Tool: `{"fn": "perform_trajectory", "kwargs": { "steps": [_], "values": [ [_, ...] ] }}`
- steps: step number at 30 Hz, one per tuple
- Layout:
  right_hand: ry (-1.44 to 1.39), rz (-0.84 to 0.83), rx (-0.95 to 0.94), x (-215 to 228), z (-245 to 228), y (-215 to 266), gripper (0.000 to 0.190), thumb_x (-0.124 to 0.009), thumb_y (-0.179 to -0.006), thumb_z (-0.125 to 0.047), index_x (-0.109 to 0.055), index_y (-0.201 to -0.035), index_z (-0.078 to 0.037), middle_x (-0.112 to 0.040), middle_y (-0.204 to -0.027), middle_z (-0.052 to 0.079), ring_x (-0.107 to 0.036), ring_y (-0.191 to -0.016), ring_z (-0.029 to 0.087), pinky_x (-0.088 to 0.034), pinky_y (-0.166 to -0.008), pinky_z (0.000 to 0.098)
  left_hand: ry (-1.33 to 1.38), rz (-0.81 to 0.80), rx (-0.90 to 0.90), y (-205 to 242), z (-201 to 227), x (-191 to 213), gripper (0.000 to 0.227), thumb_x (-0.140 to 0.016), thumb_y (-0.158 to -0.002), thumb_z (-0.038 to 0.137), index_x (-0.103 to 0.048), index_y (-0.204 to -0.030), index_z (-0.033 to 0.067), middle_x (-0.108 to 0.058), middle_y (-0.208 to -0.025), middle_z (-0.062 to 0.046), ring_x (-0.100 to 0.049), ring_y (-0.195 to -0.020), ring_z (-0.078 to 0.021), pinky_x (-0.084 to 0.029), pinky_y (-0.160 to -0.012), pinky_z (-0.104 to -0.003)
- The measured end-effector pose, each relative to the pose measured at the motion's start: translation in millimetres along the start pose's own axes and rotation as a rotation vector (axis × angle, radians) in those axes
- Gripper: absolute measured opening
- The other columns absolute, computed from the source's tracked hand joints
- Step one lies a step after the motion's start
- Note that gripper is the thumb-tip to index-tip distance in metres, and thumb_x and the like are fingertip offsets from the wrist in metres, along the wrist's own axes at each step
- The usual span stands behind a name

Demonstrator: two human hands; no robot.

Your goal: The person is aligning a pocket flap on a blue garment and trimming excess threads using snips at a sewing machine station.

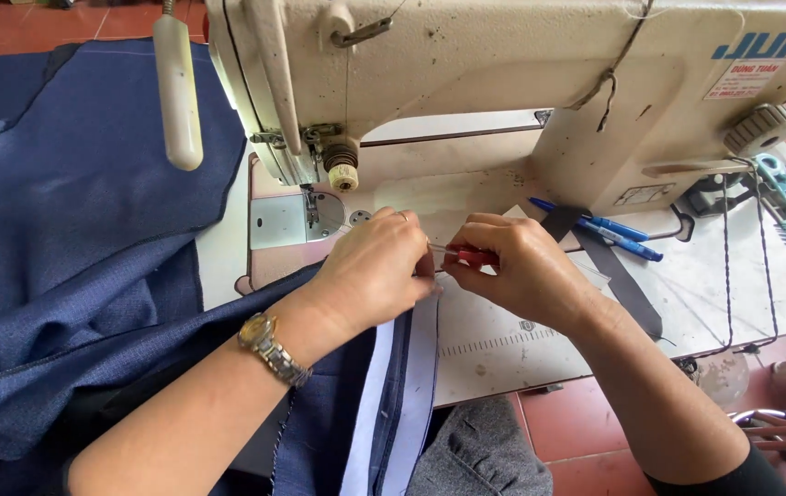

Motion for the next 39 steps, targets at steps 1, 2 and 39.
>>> {"fn": "perform_trajectory", "kwargs": {
  "steps": [1, 2, 39],
  "values": [
    [-0.003, 0.001, -0.002, 3.2, 1.0, 1.9, 0.019, -0.076, -0.072, 0.000, -0.074, -0.091, -0.003, -0.070, -0.081, 0.016, -0.070, -0.074, 0.033, -0.060, -0.061, 0.0341, -0.002, -0.003, -0.001, -1.9, 0.0, 3.8, 0.007, -0.074, -0.068, 0.025, -0.071, -0.066, 0.0188, -0.056, -0.078, -0.001, -0.058, -0.088, -0.0235, -0.051, -0.076, -0.035],
    [-0.064, 0.008, -0.058, 6.5, 4.1, 3.7, 0.017, -0.074, -0.074, 0.000, -0.074, -0.091, -0.001, -0.070, -0.081, 0.017, -0.070, -0.074, 0.033, -0.060, -0.061, 0.0351, 0.119, -0.068, 0.071, -3.7, -3.0, 5.1, 0.004, -0.072, -0.069, 0.023, -0.073, -0.069, 0.0198, -0.063, -0.075, -0.001, -0.063, -0.085, -0.0237, -0.053, -0.072, -0.035],
    [-0.808, 0.869, -0.359, 19.1, 37.6, 91.6, 0.012, -0.073, -0.080, 0.000, -0.068, -0.088, 0.007, -0.038, -0.045, 0.000, -0.031, -0.033, 0.002, -0.023, -0.032, 0.0151, 0.955, 0.135, 0.112, -26.8, 29.8, 9.7, 0.013, -0.076, -0.079, 0.019, -0.076, -0.084, 0.0068, -0.064, -0.078, -0.006, -0.056, -0.080, -0.0122, -0.047, -0.073, -0.026]
  ]
}}
Point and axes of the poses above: each hand's wrist, its own y-axis away from the middle knuckle, its own x-axis out of the back of the hand, z = x × y, the point moved 4 cm from there along -y, towards the middle knuckle
